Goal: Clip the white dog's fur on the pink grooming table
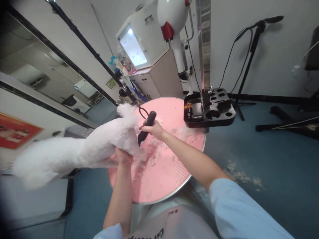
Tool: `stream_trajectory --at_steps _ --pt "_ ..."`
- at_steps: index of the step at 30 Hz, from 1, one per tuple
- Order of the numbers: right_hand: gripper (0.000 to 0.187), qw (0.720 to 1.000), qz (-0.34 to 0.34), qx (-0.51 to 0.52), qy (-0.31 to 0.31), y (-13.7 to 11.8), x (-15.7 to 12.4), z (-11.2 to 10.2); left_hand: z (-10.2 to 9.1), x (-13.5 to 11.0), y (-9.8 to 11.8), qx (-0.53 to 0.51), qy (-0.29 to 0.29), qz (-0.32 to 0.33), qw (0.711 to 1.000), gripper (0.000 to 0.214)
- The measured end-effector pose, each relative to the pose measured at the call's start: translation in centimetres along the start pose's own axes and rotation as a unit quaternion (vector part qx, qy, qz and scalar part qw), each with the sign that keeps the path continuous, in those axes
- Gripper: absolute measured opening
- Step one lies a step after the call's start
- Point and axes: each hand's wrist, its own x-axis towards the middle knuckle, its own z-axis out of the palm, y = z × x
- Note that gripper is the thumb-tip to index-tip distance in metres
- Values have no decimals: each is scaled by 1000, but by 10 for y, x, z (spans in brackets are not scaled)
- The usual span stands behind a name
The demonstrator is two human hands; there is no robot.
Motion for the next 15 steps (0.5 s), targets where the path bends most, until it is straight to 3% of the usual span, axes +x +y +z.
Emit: stream_trajectory --at_steps 3,9,15 --pt "30 996 -9 78 34 2 3 -5 3 -1 1 -4 -5 12 1000 37" --pt "31 995 64 34 -65 11 11 -11 8 -3 2 -8 -3 35 999 30" --pt "34 993 90 26 -72 12 24 -17 12 -7 5 -4 -15 46 999 27"
